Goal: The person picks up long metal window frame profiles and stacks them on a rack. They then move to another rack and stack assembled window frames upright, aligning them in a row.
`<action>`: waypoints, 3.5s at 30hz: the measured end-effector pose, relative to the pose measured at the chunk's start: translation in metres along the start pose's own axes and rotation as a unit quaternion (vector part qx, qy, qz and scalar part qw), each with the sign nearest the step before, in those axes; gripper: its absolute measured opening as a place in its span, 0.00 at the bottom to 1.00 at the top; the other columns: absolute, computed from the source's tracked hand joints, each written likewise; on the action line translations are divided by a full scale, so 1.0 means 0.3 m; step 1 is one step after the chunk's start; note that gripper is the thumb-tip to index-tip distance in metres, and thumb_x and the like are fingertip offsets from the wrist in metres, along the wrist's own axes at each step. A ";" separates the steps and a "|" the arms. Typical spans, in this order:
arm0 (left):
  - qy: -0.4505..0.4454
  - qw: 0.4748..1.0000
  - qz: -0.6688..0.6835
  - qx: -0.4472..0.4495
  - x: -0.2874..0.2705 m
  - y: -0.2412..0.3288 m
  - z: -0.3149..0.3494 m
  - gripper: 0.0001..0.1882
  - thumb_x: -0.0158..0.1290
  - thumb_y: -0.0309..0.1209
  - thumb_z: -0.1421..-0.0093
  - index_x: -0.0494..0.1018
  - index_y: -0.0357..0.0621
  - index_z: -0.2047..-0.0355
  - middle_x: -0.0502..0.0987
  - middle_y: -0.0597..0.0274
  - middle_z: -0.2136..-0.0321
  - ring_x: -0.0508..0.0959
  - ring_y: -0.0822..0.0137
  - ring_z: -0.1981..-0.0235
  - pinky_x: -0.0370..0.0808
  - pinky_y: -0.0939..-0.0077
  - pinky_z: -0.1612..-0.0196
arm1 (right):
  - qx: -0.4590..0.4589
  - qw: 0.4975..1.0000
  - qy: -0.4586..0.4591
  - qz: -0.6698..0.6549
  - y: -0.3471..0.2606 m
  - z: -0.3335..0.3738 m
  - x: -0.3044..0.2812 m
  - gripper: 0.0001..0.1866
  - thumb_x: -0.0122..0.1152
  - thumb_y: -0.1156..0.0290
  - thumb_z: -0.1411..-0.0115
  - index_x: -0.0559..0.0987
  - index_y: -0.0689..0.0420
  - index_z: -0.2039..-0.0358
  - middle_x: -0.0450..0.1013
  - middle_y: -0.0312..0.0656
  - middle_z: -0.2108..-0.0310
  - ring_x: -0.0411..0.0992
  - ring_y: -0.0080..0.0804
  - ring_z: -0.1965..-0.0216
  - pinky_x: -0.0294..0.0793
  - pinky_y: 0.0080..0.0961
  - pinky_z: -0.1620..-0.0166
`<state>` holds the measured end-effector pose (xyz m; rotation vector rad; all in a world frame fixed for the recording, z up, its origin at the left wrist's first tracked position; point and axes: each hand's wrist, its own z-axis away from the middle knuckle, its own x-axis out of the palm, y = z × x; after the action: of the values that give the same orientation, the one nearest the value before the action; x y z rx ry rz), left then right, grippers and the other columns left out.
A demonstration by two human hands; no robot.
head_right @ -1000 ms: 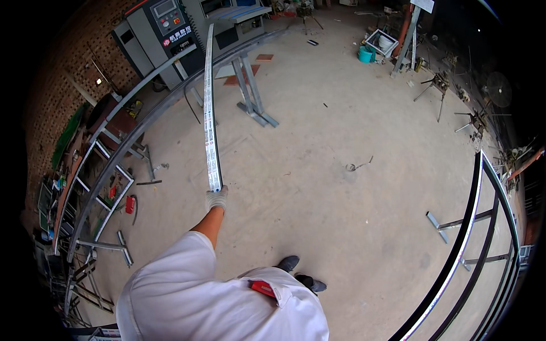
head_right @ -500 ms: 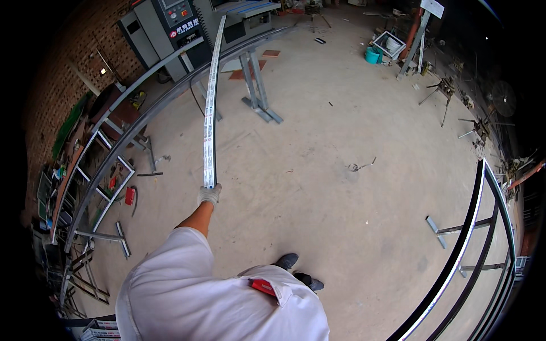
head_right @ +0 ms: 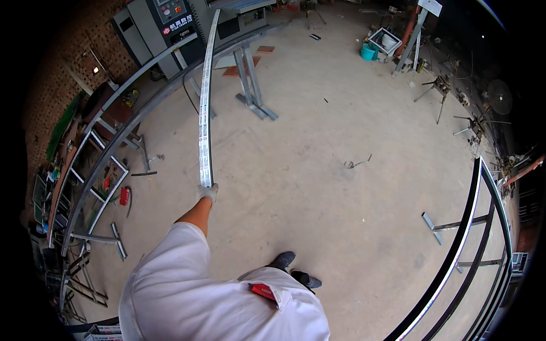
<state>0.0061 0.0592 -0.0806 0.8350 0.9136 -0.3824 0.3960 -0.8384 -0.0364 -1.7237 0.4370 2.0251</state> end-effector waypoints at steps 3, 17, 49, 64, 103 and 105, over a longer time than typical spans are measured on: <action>-0.013 1.000 0.014 0.001 0.005 0.003 -0.003 0.36 0.64 0.48 0.56 0.65 0.39 0.52 0.78 0.44 0.57 0.79 0.49 0.56 0.75 0.58 0.53 | 0.000 1.000 0.001 -0.011 0.017 0.006 0.001 0.48 0.56 0.47 0.44 0.46 0.56 0.31 0.55 0.54 0.35 0.53 0.51 0.35 0.52 0.45 0.34; -0.014 0.998 0.057 -0.004 0.197 -0.104 -0.243 0.37 0.67 0.43 0.56 0.63 0.37 0.53 0.78 0.47 0.58 0.80 0.53 0.59 0.76 0.63 0.54 | 0.024 0.994 -0.043 -0.094 -0.030 0.072 -0.055 0.48 0.61 0.57 0.42 0.43 0.60 0.31 0.55 0.55 0.35 0.57 0.46 0.38 0.55 0.38 0.35; -0.180 0.821 0.505 -0.196 0.209 -0.077 -0.089 0.48 0.36 0.67 0.39 0.45 0.43 0.33 0.65 0.47 0.41 0.73 0.53 0.47 0.75 0.52 0.49 | 0.078 0.982 -0.049 -0.164 -0.084 0.281 -0.193 0.45 0.62 0.64 0.44 0.47 0.69 0.36 0.67 0.57 0.46 0.69 0.47 0.50 0.68 0.39 0.45; -0.352 0.862 0.362 -0.050 0.292 0.191 -0.033 0.35 0.40 0.59 0.35 0.64 0.39 0.45 0.75 0.52 0.56 0.78 0.61 0.63 0.76 0.59 0.56 | 0.017 0.995 -0.021 -0.094 0.171 0.186 -0.076 0.23 0.57 0.65 0.46 0.74 0.62 0.50 0.77 0.52 0.58 0.77 0.43 0.58 0.75 0.34 0.53; -0.728 0.460 -0.301 0.410 0.291 -0.720 1.858 0.20 0.52 0.42 0.37 0.69 0.40 0.53 0.77 0.56 0.69 0.77 0.68 0.75 0.77 0.74 0.71 | 0.215 0.912 -0.212 -0.277 0.693 1.235 0.365 0.30 0.55 0.53 0.43 0.71 0.58 0.44 0.67 0.51 0.43 0.66 0.47 0.42 0.68 0.39 0.41; -0.738 0.400 -0.319 0.441 0.255 -0.807 1.904 0.20 0.52 0.42 0.37 0.69 0.38 0.54 0.77 0.56 0.70 0.76 0.69 0.76 0.76 0.75 0.72 | 0.350 0.833 -0.284 -0.321 0.857 1.441 0.508 0.29 0.55 0.51 0.46 0.77 0.58 0.49 0.74 0.54 0.51 0.72 0.49 0.48 0.69 0.36 0.44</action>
<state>0.2096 -0.5316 -0.0650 0.6059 -0.9407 -2.0199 -0.1218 -0.8183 -0.1236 -0.6391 0.2803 1.4811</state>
